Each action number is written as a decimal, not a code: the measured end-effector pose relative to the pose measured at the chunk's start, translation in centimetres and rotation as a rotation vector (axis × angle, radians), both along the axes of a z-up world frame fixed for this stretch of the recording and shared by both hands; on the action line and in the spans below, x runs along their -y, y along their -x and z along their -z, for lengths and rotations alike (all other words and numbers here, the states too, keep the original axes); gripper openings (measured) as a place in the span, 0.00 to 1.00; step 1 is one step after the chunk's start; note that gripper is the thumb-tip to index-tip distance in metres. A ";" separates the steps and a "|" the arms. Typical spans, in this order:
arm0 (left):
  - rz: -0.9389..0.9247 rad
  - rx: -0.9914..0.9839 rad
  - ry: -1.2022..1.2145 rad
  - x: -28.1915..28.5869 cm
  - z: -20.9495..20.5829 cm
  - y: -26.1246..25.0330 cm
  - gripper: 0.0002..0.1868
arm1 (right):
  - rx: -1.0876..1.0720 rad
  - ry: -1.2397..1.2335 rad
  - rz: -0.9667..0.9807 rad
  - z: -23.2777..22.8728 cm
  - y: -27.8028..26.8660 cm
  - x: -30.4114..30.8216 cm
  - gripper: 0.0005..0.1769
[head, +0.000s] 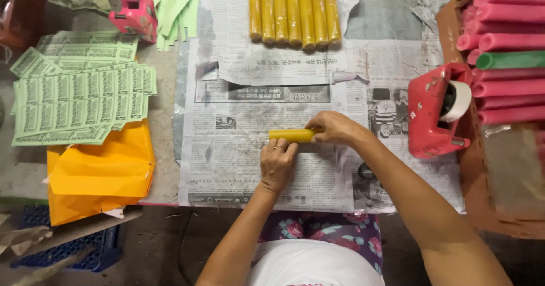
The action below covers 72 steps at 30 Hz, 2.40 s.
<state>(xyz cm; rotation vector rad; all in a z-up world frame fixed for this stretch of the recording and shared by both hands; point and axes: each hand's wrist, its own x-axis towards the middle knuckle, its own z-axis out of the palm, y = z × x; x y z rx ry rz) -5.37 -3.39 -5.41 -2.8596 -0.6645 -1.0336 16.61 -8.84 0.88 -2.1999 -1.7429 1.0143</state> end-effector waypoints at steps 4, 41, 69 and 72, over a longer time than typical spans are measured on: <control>0.025 -0.005 -0.008 -0.2 -0.7 -0.2 0.10 | -0.001 0.049 0.027 -0.2 -0.4 -0.3 0.23; 0.123 -0.192 0.324 -4.1 -2.1 -4.6 0.10 | 0.152 -0.368 0.203 3.5 -2.2 6.0 0.17; 0.159 -0.315 0.505 -3.9 -5.0 -4.8 0.13 | -0.245 -0.524 1.385 -9.1 -9.4 23.7 0.27; 0.169 -0.313 0.466 -4.1 -4.5 -4.9 0.13 | -0.403 -0.505 1.559 -10.7 -7.2 24.7 0.26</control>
